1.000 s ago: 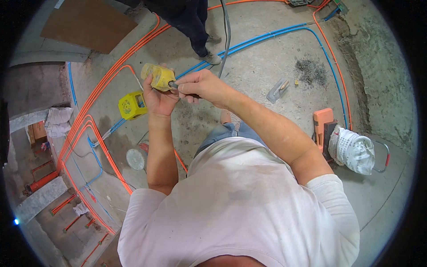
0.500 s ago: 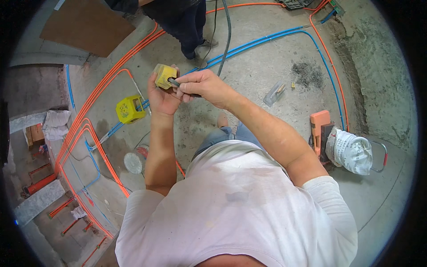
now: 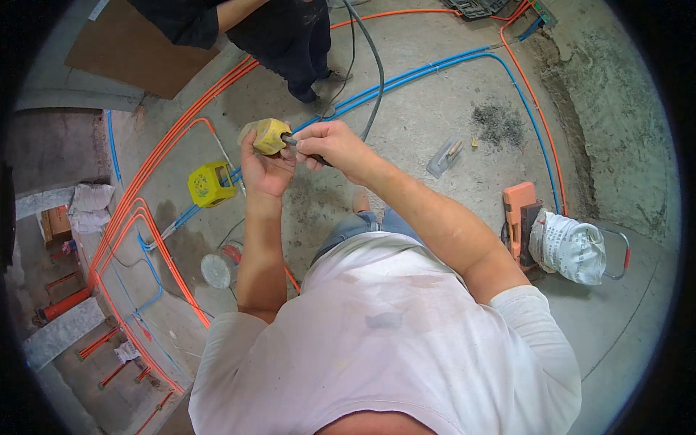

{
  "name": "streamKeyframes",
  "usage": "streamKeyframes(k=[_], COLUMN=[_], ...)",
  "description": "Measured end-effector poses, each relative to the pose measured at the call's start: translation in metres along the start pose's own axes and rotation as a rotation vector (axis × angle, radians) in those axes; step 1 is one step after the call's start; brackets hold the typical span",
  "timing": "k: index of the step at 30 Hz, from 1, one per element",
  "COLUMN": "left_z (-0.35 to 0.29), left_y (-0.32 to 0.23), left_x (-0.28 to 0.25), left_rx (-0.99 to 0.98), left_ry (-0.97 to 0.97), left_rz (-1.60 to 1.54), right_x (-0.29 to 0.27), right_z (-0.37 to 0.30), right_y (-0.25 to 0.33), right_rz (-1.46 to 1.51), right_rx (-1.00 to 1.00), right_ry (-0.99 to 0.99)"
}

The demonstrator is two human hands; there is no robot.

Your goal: Repairing or reassembling a yellow extension cord power strip using a screwdriver.

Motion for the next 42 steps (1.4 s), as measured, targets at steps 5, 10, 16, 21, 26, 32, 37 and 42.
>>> streamKeyframes(k=[5, 10, 16, 21, 26, 32, 37, 42], left_z=[-0.003, 0.002, 0.003, -0.009, -0.007, -0.005, -0.007, -0.010], left_y=[-0.001, -0.007, 0.000, 0.010, 0.009, 0.001, 0.004, 0.006], left_x=[0.003, 0.002, -0.008, -0.001, -0.003, 0.001, -0.001, -0.006], left_rx=[0.016, 0.031, 0.017, -0.024, -0.056, 0.004, 0.006, 0.002], left_ry=[0.038, 0.049, 0.085, 0.092, 0.028, 0.086, 0.058, 0.006], left_rz=[0.034, -0.001, -0.032, 0.024, -0.040, 0.077, 0.023, 0.041], right_x=[0.005, -0.001, -0.002, -0.007, -0.005, -0.005, -0.004, -0.004], right_z=[-0.003, 0.000, 0.000, -0.002, -0.002, 0.000, -0.005, -0.010], right_y=[0.004, -0.004, -0.006, -0.010, -0.009, -0.014, -0.012, -0.012], right_rz=[0.174, 0.192, 0.102, 0.042, -0.021, 0.077, 0.048, -0.082], right_rx=[0.031, 0.099, 0.115, 0.120, 0.117, 0.103, 0.107, 0.112], right_ry=[-0.017, -0.037, -0.029, -0.025, 0.014, 0.020, -0.010, 0.020])
Point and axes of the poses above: each hand's wrist, its own z-axis towards the middle knuckle, its own x-axis out of the palm, y = z × x, the point moved 6 cm from there along z, towards the middle knuckle, and after that the axes turned 12 degrees about -x, right-handed, at the moved point
